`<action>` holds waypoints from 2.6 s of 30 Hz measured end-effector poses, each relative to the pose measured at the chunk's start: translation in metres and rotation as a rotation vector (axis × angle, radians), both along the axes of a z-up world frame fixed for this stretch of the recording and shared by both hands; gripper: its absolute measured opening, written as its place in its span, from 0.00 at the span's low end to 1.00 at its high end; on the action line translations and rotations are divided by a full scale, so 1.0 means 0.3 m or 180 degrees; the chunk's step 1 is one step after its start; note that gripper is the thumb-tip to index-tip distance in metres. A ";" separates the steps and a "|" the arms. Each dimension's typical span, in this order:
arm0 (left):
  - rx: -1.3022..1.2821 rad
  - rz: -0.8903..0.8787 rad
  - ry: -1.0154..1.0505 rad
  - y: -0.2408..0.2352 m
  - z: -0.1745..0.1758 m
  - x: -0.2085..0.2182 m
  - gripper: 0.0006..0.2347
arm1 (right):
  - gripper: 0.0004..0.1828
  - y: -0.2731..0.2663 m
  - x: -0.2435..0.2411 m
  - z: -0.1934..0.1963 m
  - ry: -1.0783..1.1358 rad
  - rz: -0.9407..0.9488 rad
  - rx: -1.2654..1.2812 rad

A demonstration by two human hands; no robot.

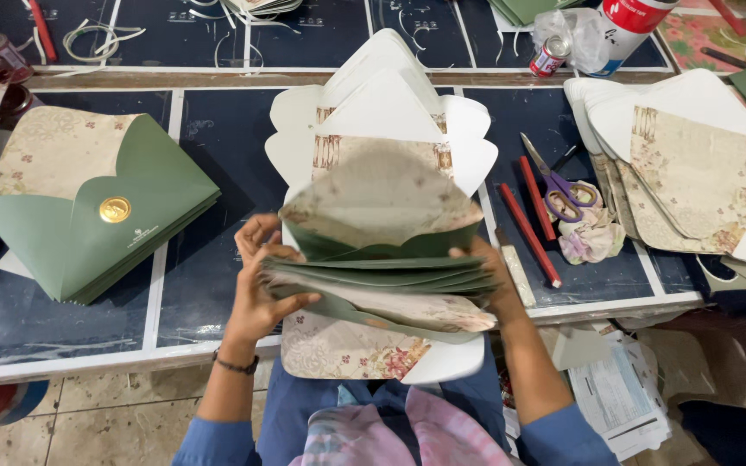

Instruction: The person assembles decorative envelopes by folding the side flaps of a patterned paper base inward and securing them with a green cover. They then place a white elastic band around the finished stack.

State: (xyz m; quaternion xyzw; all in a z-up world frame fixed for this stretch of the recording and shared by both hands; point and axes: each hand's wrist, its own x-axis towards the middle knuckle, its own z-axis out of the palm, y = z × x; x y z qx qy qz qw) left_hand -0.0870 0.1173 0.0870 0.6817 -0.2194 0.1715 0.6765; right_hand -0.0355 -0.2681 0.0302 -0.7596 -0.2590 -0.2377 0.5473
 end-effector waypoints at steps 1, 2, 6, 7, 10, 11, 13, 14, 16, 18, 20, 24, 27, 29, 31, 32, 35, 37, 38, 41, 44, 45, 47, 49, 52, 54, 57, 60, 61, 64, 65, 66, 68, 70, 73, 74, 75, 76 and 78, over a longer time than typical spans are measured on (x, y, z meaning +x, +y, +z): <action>0.0069 0.0037 0.0081 -0.005 -0.001 0.008 0.19 | 0.11 0.003 -0.013 -0.002 0.0368 0.0110 0.0102; 0.0139 0.0073 0.0162 -0.010 -0.003 0.016 0.19 | 0.12 0.005 -0.026 -0.005 0.0734 0.0221 0.0205; -0.0258 -0.0316 0.0558 0.010 -0.100 0.033 0.20 | 0.26 -0.018 -0.136 -0.037 0.1845 0.0541 0.0523; -0.0291 -0.0282 0.0481 0.005 -0.093 0.045 0.22 | 0.51 -0.053 -0.157 -0.060 0.1805 0.0775 0.0972; -0.0328 -0.0136 0.0429 0.013 -0.146 0.061 0.33 | 0.83 -0.071 -0.223 0.014 0.1693 0.1123 0.1186; -0.0329 -0.0064 0.0465 0.019 -0.178 0.064 0.41 | 0.88 -0.063 -0.249 0.060 0.1618 0.1196 0.0966; -0.0211 -0.0113 0.0564 -0.025 -0.098 0.043 0.51 | 0.77 -0.078 -0.284 -0.257 0.1661 0.0928 0.0601; -0.0090 -0.0189 0.0668 -0.051 -0.059 0.031 0.62 | 0.68 -0.088 -0.306 -0.417 0.1694 0.0633 0.0244; -0.0008 -0.0124 0.0892 -0.061 -0.091 0.040 0.59 | 0.58 -0.016 -0.290 -0.370 0.1647 0.0244 0.0227; 0.0067 -0.0016 0.1074 -0.051 -0.091 0.043 0.56 | 0.48 0.069 -0.259 -0.219 0.1556 -0.0103 0.0195; -0.0072 0.0156 0.0975 -0.030 -0.063 0.035 0.38 | 0.41 0.157 -0.246 0.033 0.1186 -0.0366 0.0240; -0.0242 0.0101 0.0300 -0.044 -0.009 -0.015 0.32 | 0.20 0.062 -0.245 0.007 0.0718 -0.0084 -0.0050; -0.0276 -0.0281 0.0489 -0.010 -0.162 -0.016 0.40 | 0.28 0.004 -0.247 -0.194 0.1327 -0.0055 -0.0122; 0.0335 -0.0305 0.1485 0.036 -0.371 -0.013 0.59 | 0.34 0.024 -0.242 -0.209 0.1997 0.0009 -0.0060; 0.0225 -0.0497 0.1310 0.001 -0.221 -0.030 0.46 | 0.22 0.050 -0.245 -0.108 0.2021 -0.0037 -0.0169; 0.0118 -0.0703 0.1130 -0.018 -0.145 -0.035 0.33 | 0.10 0.061 -0.244 -0.057 0.2043 -0.0097 -0.0274; 0.0365 -0.0554 0.0630 -0.002 -0.079 -0.067 0.38 | 0.36 -0.196 -0.218 -0.417 -0.1287 -0.0581 -0.3224; 0.0434 -0.0543 0.0927 0.014 -0.171 -0.034 0.36 | 0.27 0.015 -0.207 -0.127 0.1475 -0.0761 -0.2468; 0.0502 -0.0542 0.1230 0.024 -0.218 -0.018 0.34 | 0.30 0.110 -0.229 0.038 0.4091 -0.0862 -0.1314; 0.0185 -0.0686 0.1216 0.006 -0.211 -0.027 0.34 | 0.48 0.036 -0.189 -0.134 0.4440 -0.1223 -0.2096; 0.0596 -0.0323 0.1834 0.003 -0.170 -0.036 0.38 | 0.27 0.110 -0.189 0.116 0.3648 -0.0795 -0.0502; 0.0597 -0.0312 0.1822 0.016 -0.083 -0.034 0.38 | 0.27 0.095 -0.185 0.172 0.3634 -0.0786 -0.0503; 0.0365 -0.0277 0.0405 0.040 0.089 -0.040 0.61 | 0.60 0.062 -0.188 0.283 0.2255 -0.0715 -0.0897; 0.0564 0.0276 -0.0127 0.041 0.321 -0.126 0.60 | 0.49 0.048 -0.147 0.377 0.1721 0.0401 -0.0219; 0.1821 0.1404 -0.1167 0.003 0.530 -0.241 0.46 | 0.35 0.083 -0.152 0.577 0.0804 0.0862 -0.0886; 0.2902 0.1983 -0.1671 -0.053 0.617 -0.303 0.36 | 0.29 0.161 -0.176 0.696 0.0440 0.0210 -0.2190; 0.4412 0.1563 -0.1596 -0.157 0.654 -0.340 0.26 | 0.41 0.303 -0.222 0.819 -0.0261 0.0697 -0.3009; 0.3836 0.1729 -0.1316 -0.175 0.571 -0.292 0.17 | 0.34 0.410 -0.241 0.894 -0.1146 0.0780 -0.3542; 0.3723 0.1714 -0.1115 -0.157 0.572 -0.278 0.13 | 0.32 0.429 -0.235 0.902 -0.1233 0.0690 -0.3488; 0.3265 0.1771 -0.0433 -0.012 0.521 -0.194 0.17 | 0.35 0.443 -0.231 0.934 -0.1364 0.0409 -0.2947; 0.2920 0.1815 0.0006 0.051 0.500 -0.154 0.26 | 0.44 0.440 -0.231 0.949 -0.1403 0.0182 -0.2447; 0.2922 0.1819 -0.0001 0.131 0.523 -0.122 0.26 | 0.44 0.389 -0.216 0.950 -0.1410 0.0179 -0.2443; 0.0496 0.1213 0.1066 0.294 0.570 -0.053 0.22 | 0.50 0.289 -0.189 0.951 -0.1585 0.0053 -0.1783; 0.0041 0.1595 0.1258 0.474 0.483 0.015 0.19 | 0.46 0.193 -0.163 0.883 -0.1117 -0.0028 -0.1422; -0.0638 0.2062 0.1892 0.774 0.253 0.109 0.14 | 0.38 0.041 -0.112 0.705 0.0064 -0.0298 -0.0786; -0.0848 0.2161 0.2328 0.883 0.164 0.142 0.14 | 0.33 -0.009 -0.090 0.635 0.0758 -0.0476 -0.0484; -0.0848 0.2157 0.2340 0.904 0.110 0.151 0.14 | 0.33 0.000 -0.086 0.599 0.0767 -0.0479 -0.0490; 0.0171 0.2651 0.2819 0.924 0.056 0.160 0.19 | 0.33 0.007 -0.082 0.562 0.1902 -0.1042 -0.0845; 0.1246 0.3078 0.3244 0.962 -0.015 0.167 0.24 | 0.33 -0.037 -0.079 0.386 0.3028 -0.1624 -0.1175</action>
